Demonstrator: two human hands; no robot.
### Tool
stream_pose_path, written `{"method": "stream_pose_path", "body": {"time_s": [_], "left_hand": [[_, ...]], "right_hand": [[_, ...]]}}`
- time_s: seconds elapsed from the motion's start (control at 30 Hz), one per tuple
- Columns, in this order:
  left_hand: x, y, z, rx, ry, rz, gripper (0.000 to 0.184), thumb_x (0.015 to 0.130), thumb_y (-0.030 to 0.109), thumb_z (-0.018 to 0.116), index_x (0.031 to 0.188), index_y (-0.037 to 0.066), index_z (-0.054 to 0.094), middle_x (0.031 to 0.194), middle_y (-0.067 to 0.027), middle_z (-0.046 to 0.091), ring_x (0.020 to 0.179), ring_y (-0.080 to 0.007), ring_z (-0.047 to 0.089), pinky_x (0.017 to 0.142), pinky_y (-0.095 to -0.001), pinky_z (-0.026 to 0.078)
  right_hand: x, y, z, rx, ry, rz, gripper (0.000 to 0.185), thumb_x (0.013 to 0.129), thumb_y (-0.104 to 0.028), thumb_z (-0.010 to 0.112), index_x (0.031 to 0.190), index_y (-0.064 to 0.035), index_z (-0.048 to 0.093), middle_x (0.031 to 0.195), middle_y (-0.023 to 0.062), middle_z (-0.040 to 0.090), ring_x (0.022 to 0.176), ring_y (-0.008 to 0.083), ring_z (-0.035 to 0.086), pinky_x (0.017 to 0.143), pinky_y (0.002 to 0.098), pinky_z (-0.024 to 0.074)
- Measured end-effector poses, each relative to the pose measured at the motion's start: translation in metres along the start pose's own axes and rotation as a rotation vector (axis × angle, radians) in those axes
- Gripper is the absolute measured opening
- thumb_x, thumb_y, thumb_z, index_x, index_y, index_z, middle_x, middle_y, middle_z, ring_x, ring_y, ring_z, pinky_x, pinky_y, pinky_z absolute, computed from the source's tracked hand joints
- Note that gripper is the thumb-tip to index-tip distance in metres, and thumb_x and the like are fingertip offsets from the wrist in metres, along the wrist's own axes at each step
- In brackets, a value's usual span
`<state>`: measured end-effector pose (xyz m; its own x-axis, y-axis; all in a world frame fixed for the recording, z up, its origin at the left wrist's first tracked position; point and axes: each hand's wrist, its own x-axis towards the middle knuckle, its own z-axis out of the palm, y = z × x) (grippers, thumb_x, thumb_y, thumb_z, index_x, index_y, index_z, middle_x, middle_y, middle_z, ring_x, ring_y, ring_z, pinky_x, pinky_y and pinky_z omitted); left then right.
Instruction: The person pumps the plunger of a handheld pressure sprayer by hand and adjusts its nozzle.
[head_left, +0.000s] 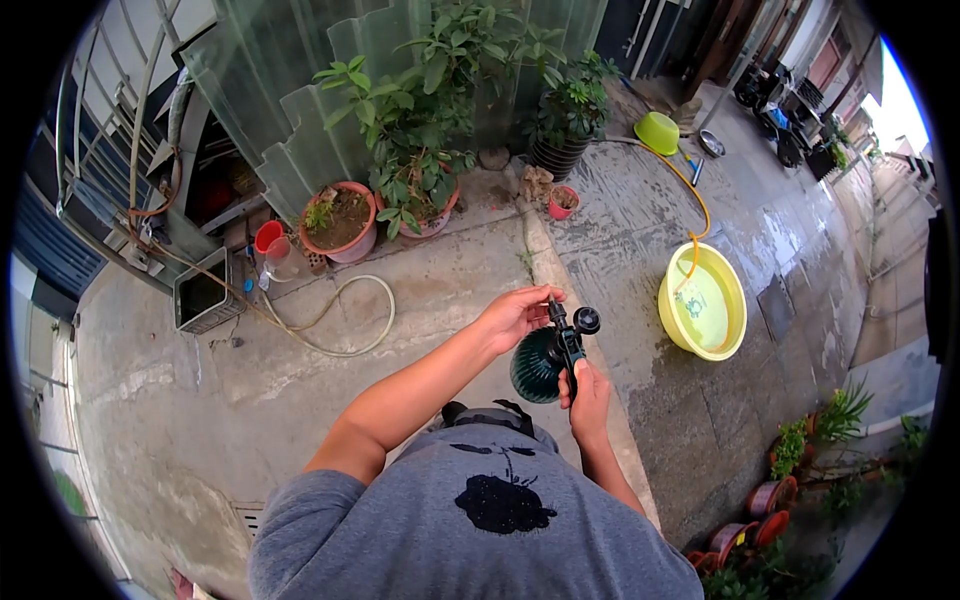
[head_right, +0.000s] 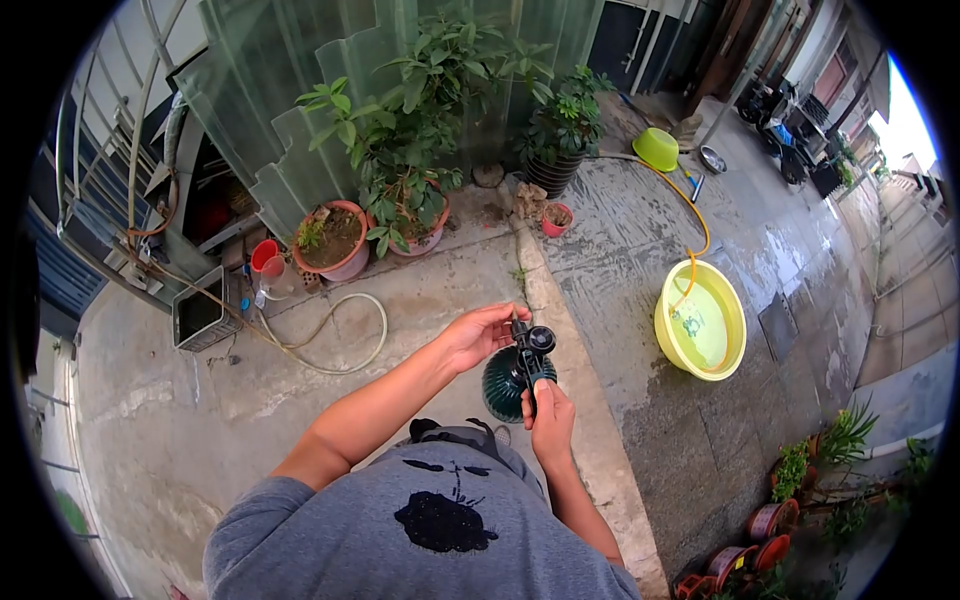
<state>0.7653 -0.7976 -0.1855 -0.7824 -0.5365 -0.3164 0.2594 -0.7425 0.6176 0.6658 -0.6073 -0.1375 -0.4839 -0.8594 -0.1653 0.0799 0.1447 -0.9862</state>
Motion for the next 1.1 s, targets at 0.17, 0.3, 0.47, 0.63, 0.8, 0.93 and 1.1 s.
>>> {"method": "stream_pose_path", "body": {"time_s": [0.17,0.3,0.47,0.63,0.8,0.93,1.1], "left_hand": [[-0.005,0.002,0.002,-0.02,-0.003,0.002,0.025,0.1,0.026,0.062,0.116,0.009,0.067,0.119,-0.003,0.069,0.106,-0.0127,0.063,0.091,-0.0301,0.047],[-0.005,0.004,0.005,-0.028,-0.008,0.0,0.026,0.1,0.027,0.062,0.118,0.009,0.067,0.119,-0.0031,0.069,0.107,-0.0124,0.063,0.09,-0.03,0.047],[-0.005,0.008,0.014,-0.024,0.001,-0.017,0.028,0.099,0.032,0.063,0.118,0.011,0.068,0.117,-0.0013,0.07,0.104,-0.0111,0.062,0.089,-0.0285,0.047],[0.001,0.011,0.015,-0.002,0.0,-0.004,0.026,0.099,0.034,0.064,0.114,0.013,0.068,0.11,0.0019,0.07,0.099,-0.0096,0.062,0.087,-0.0272,0.046],[0.006,0.012,0.012,0.007,-0.008,0.026,0.023,0.098,0.034,0.065,0.109,0.014,0.067,0.106,0.0024,0.07,0.096,-0.009,0.062,0.086,-0.0273,0.047],[0.0,0.018,0.023,-0.057,0.073,0.02,0.022,0.098,0.032,0.066,0.105,0.012,0.067,0.096,0.0011,0.07,0.089,-0.0095,0.062,0.082,-0.0252,0.048],[-0.015,0.018,0.028,0.179,0.368,0.376,0.025,0.098,0.029,0.066,0.107,0.006,0.064,0.094,-0.0008,0.066,0.09,-0.0128,0.062,0.084,-0.0291,0.049]], "right_hand": [[0.001,0.003,0.0,0.009,-0.006,0.01,0.044,0.106,-0.03,0.042,0.079,-0.0009,0.059,0.059,0.0004,0.051,0.047,0.0069,0.043,0.046,0.0239,0.0335],[0.002,0.002,0.001,0.005,-0.008,-0.003,0.044,0.106,-0.03,0.041,0.079,-0.0011,0.059,0.059,0.0004,0.051,0.047,0.0069,0.043,0.046,0.024,0.0339],[0.002,0.0,0.004,0.009,0.009,-0.024,0.043,0.107,-0.03,0.041,0.08,-0.0016,0.059,0.059,0.0004,0.05,0.048,0.0067,0.042,0.046,0.0239,0.0335],[0.005,0.0,0.006,0.034,0.021,-0.032,0.042,0.107,-0.03,0.04,0.08,-0.002,0.058,0.06,0.0005,0.05,0.049,0.0068,0.042,0.047,0.0239,0.0331],[0.005,-0.002,0.007,0.047,0.021,-0.039,0.042,0.107,-0.029,0.04,0.08,-0.0018,0.058,0.06,0.001,0.05,0.05,0.007,0.042,0.047,0.024,0.0332],[0.007,-0.005,0.007,0.036,0.018,-0.057,0.042,0.107,-0.028,0.039,0.08,-0.0015,0.058,0.06,0.0012,0.05,0.05,0.0073,0.042,0.048,0.0245,0.0333],[0.012,-0.019,0.011,0.032,0.016,-0.119,0.04,0.107,-0.027,0.039,0.082,-0.0011,0.057,0.061,0.0015,0.05,0.051,0.0074,0.043,0.048,0.0247,0.0336]]}}
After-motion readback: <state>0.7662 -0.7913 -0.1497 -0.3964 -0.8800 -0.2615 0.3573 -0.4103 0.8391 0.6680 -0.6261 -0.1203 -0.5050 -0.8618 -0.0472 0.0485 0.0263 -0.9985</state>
